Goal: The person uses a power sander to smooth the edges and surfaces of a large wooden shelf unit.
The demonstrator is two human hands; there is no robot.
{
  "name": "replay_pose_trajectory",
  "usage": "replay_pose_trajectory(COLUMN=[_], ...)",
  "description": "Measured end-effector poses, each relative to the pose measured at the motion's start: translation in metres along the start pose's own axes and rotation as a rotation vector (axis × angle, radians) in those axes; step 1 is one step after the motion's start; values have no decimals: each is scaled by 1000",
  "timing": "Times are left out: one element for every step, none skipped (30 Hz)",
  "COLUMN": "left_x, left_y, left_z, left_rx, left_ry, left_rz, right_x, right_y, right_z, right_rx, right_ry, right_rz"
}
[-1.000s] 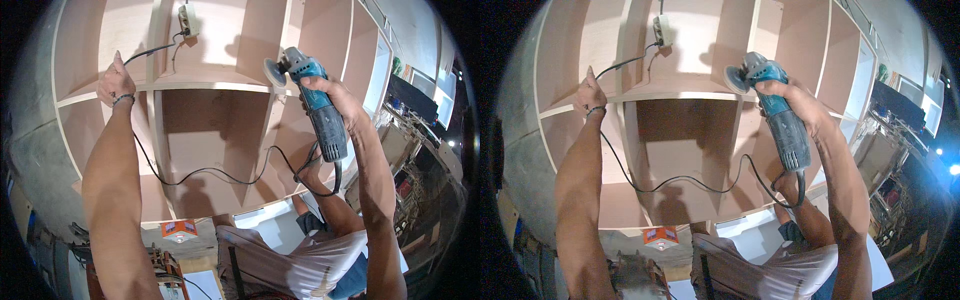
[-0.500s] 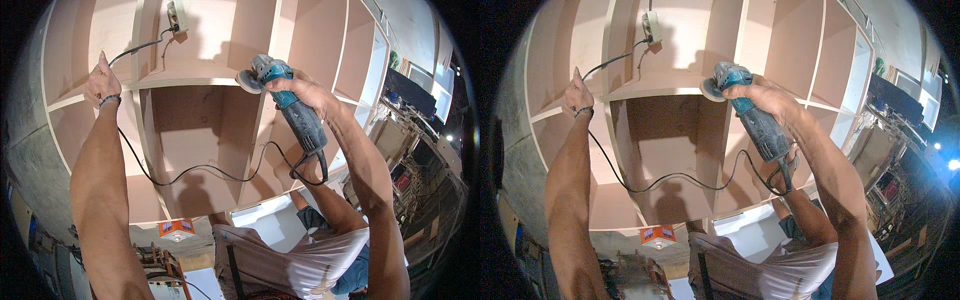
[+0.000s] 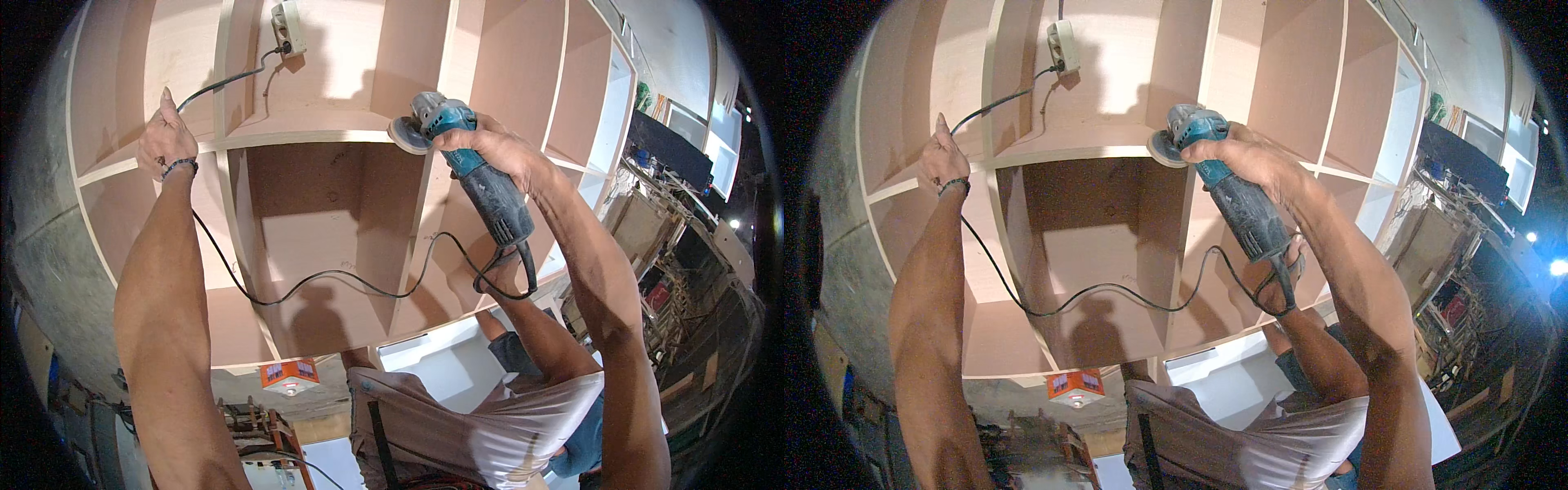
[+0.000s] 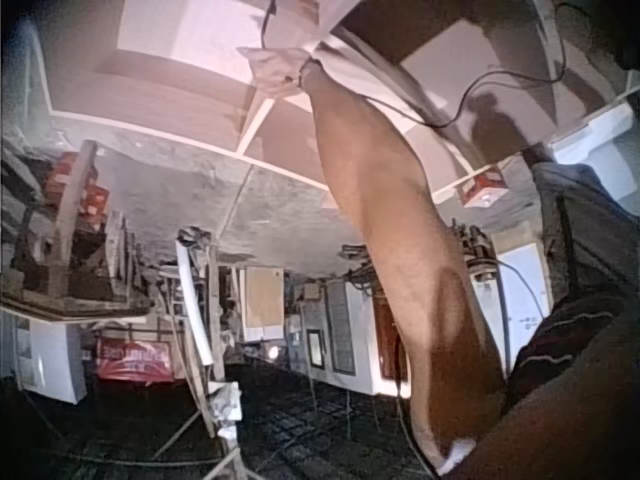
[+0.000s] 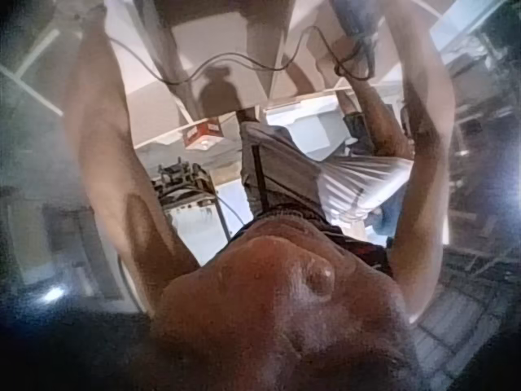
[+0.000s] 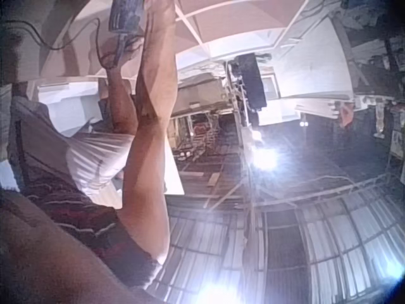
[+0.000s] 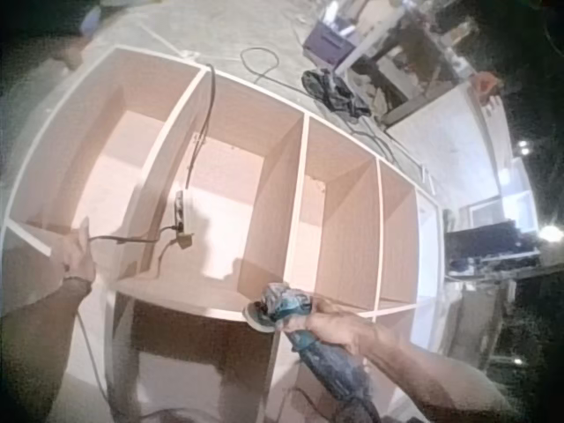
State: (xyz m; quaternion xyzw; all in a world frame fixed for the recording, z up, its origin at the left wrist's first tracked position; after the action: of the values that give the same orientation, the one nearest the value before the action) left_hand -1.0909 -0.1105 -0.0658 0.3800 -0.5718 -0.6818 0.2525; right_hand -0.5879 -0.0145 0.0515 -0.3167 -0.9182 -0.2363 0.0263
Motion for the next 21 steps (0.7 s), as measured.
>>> replay_pose_trajectory(left_x=[-2, -4, -8, -8, -5, -4, -6, -7, -7, -8, -9, -7, -5, -3, -6, -7, -6, -4, -3, -3, -4], left_y=[3, 6, 10, 8, 5, 6, 12, 20, 19, 17, 16, 14, 10, 7, 10, 7, 5, 5, 6, 8, 9], left_z=[-1, -2, -2, -3, -5, -5, -4, -3, -3, -3, -3, -2, -1, 0, 0, -2, -4, -3, -2, -1, -2], left_rx=[0, 0, -1, 63, 127, 125, 45, -35, -36, -23, -11, -13, 2, 18, 19, 70, 122, 117, 93, 70, 69], left_ry=[8, 16, 15, 48, 80, 81, 60, 40, 40, 31, 22, 24, 26, 28, 29, 50, 72, 74, 66, 58, 60], left_rz=[10, 19, 21, 83, 145, 147, 103, 60, 58, 50, 42, 45, 39, 32, 34, 84, 134, 135, 123, 111, 111], right_x=[1, 2, 9, 13, 13, 14, 14, 15, 16, 17, 18, 27, 35, 38, 45, 52, 56, 63, 70, 78, 89], right_y=[1, 3, -1, -6, -9, -10, -10, -13, -16, -20, -22, -29, -36, -40, -44, -48, -54, -60, -65, -68, -69], right_z=[1, 1, -2, -4, -4, -4, -3, -1, 3, 6, 10, 12, 12, 12, 8, 5, 4, 2, 0, -4, -11], right_rx=[-18, -18, 29, 75, 76, 44, 11, 13, 26, 39, 38, 64, 90, 93, 93, 94, 95, 92, 89, 91, 83], right_ry=[22, 22, 25, 27, 27, 30, 32, 35, 40, 45, 46, 96, 145, 148, 145, 142, 141, 129, 115, 119, 113], right_rz=[7, 9, 11, 13, 13, 24, 35, 35, 22, 10, 9, 12, 14, 13, 10, 7, 6, 22, 37, 37, 1])
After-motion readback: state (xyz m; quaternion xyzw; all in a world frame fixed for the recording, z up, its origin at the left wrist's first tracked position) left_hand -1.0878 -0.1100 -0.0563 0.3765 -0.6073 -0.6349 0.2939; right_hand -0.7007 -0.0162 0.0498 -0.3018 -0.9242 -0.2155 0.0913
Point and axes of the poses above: each hand's wrist, its own z-axis towards the middle knuckle, its own y-axis out of the back of the hand, x = y × z, the point moved 10 cm from there along z, towards the middle knuckle, and after that the axes turned 12 degrees about -x, right-handed, at the moved point
